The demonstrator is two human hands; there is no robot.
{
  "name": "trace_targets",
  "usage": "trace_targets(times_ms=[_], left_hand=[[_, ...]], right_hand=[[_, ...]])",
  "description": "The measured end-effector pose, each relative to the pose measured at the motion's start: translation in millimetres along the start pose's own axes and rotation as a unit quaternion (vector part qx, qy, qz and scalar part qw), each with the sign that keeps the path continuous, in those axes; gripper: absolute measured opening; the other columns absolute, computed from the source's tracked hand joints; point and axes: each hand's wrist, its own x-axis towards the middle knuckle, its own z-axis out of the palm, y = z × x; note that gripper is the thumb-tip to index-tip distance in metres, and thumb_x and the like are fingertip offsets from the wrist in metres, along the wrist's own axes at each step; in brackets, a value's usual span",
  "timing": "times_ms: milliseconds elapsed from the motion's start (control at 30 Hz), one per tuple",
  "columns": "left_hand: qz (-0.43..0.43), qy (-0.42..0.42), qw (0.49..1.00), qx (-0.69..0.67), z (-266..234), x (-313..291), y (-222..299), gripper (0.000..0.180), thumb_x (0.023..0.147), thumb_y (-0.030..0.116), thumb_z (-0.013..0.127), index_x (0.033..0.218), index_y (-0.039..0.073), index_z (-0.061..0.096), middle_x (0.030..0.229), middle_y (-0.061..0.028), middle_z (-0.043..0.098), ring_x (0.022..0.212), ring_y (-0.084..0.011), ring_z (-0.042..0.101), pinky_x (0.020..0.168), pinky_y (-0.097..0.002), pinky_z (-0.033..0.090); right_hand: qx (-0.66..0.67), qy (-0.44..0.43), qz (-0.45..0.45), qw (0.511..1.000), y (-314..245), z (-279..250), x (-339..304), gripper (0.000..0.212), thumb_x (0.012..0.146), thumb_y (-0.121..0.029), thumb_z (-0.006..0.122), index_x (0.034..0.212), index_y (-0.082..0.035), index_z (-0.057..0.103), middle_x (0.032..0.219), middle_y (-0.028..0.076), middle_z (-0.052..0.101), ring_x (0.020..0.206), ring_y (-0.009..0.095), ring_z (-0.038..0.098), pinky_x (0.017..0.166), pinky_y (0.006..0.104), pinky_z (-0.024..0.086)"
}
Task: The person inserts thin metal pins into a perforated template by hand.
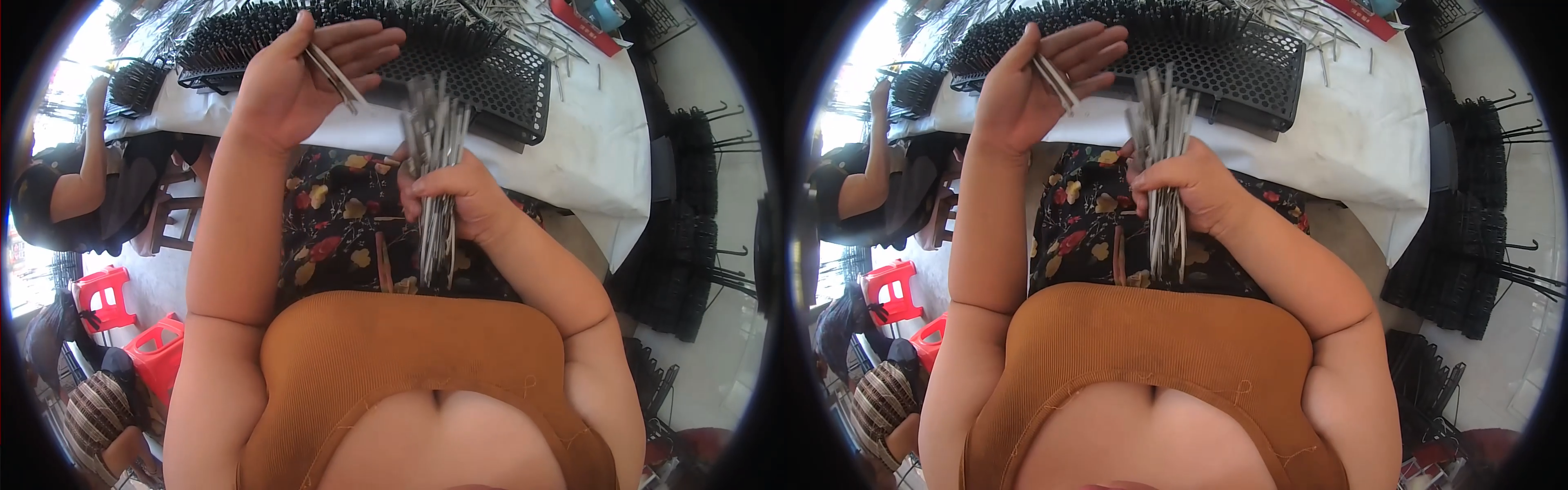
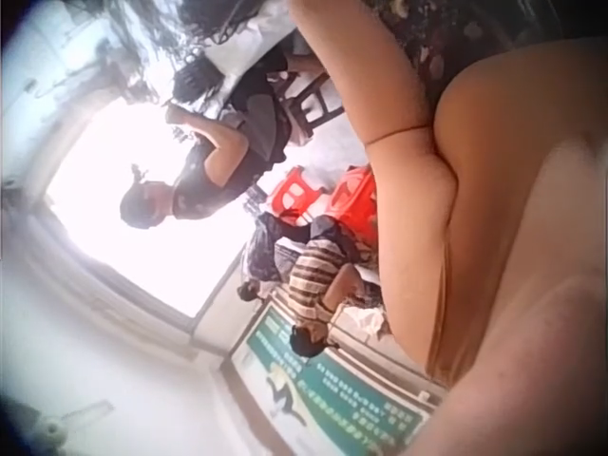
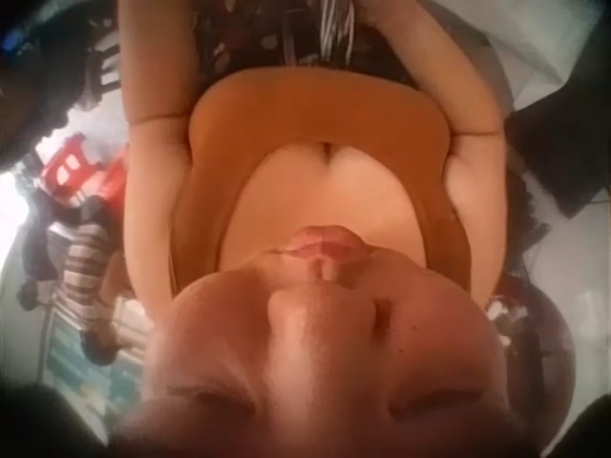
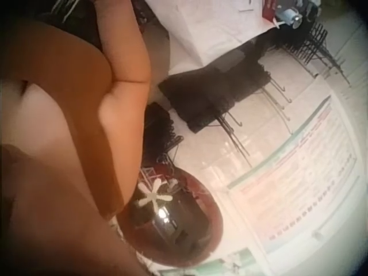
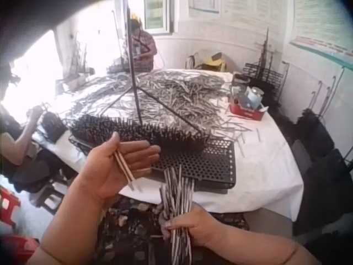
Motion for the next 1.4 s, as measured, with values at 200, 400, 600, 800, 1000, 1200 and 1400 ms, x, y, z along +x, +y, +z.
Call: trace_targets(times_ms=[200,400,600,800,1000,1200,1400], left_hand=[[-0.113,0.027,0.993,0.036,32.2,-43.0,-69.2,0.052,0.108,0.039,0.034,0.133,-0.003,0.054,0.094,-0.0082,0.067,0.074,-0.0114,0.062,0.06,-0.0244,0.05],[-0.011,0.067,0.974,0.215,48.3,-50.0,-80.2,0.045,0.105,0.036,0.046,0.133,0.002,0.052,0.092,-0.0027,0.063,0.068,-0.0075,0.056,0.054,-0.0228,0.047],[0.227,-0.015,0.951,0.21,29.6,-3.5,-34.8,0.058,0.108,0.042,0.027,0.14,-0.002,0.048,0.141,-0.0164,0.055,0.135,-0.0242,0.047,0.111,-0.0392,0.036],[-0.016,-0.244,0.875,0.418,27.2,7.1,-26.5,0.051,0.101,0.042,0.051,0.122,-0.002,0.067,0.116,-0.0142,0.07,0.107,-0.0186,0.064,0.099,-0.0322,0.046],[-0.099,-0.214,0.882,0.409,28.2,-1.0,-36.0,0.037,0.096,0.03,0.064,0.116,0.0,0.07,0.104,-0.0096,0.073,0.091,-0.0125,0.065,0.085,-0.0285,0.051],[0.105,-0.103,0.938,0.313,25.5,3.7,-37.6,0.033,0.095,0.019,0.063,0.122,0.0,0.066,0.12,-0.0106,0.069,0.112,-0.0185,0.064,0.094,-0.0311,0.049],[0.153,-0.151,0.95,0.227,19.9,20.7,-41.2,0.07,0.105,0.052,0.019,0.14,0.001,0.052,0.143,-0.0145,0.053,0.136,-0.0272,0.046,0.117,-0.0399,0.025]], right_hand=[[0.083,0.037,0.01,0.996,0.0,-6.4,4.8,0.035,0.079,-0.003,0.062,0.114,0.004,0.058,0.092,0.016,0.067,0.086,0.032,0.07,0.079,0.0471,0.061],[0.028,0.018,-0.036,0.999,0.3,9.0,-0.9,0.028,0.08,0.002,0.069,0.107,0.001,0.06,0.089,0.012,0.067,0.071,0.024,0.067,0.065,0.0365,0.058],[-0.002,-0.072,0.0,0.997,7.3,16.9,-1.6,0.049,0.07,-0.008,0.076,0.115,-0.001,0.057,0.077,0.014,0.062,0.067,0.025,0.065,0.065,0.0349,0.054],[0.083,-0.135,0.062,0.985,19.1,-0.6,3.2,0.057,0.07,-0.009,0.077,0.121,0.0,0.053,0.08,0.013,0.064,0.09,0.034,0.066,0.088,0.0455,0.051],[0.064,-0.153,0.058,0.984,26.6,-9.6,10.7,0.056,0.071,-0.01,0.076,0.122,0.001,0.054,0.083,0.014,0.066,0.109,0.035,0.062,0.103,0.0451,0.044],[0.049,-0.053,-0.017,0.997,13.4,11.3,5.7,0.059,0.071,-0.002,0.071,0.126,-0.002,0.05,0.083,0.012,0.062,0.078,0.027,0.066,0.078,0.043,0.056],[0.127,-0.151,0.052,0.979,22.7,1.1,6.0,0.071,0.075,-0.006,0.075,0.139,-0.001,0.044,0.101,0.018,0.068,0.102,0.035,0.067,0.095,0.049,0.053]])
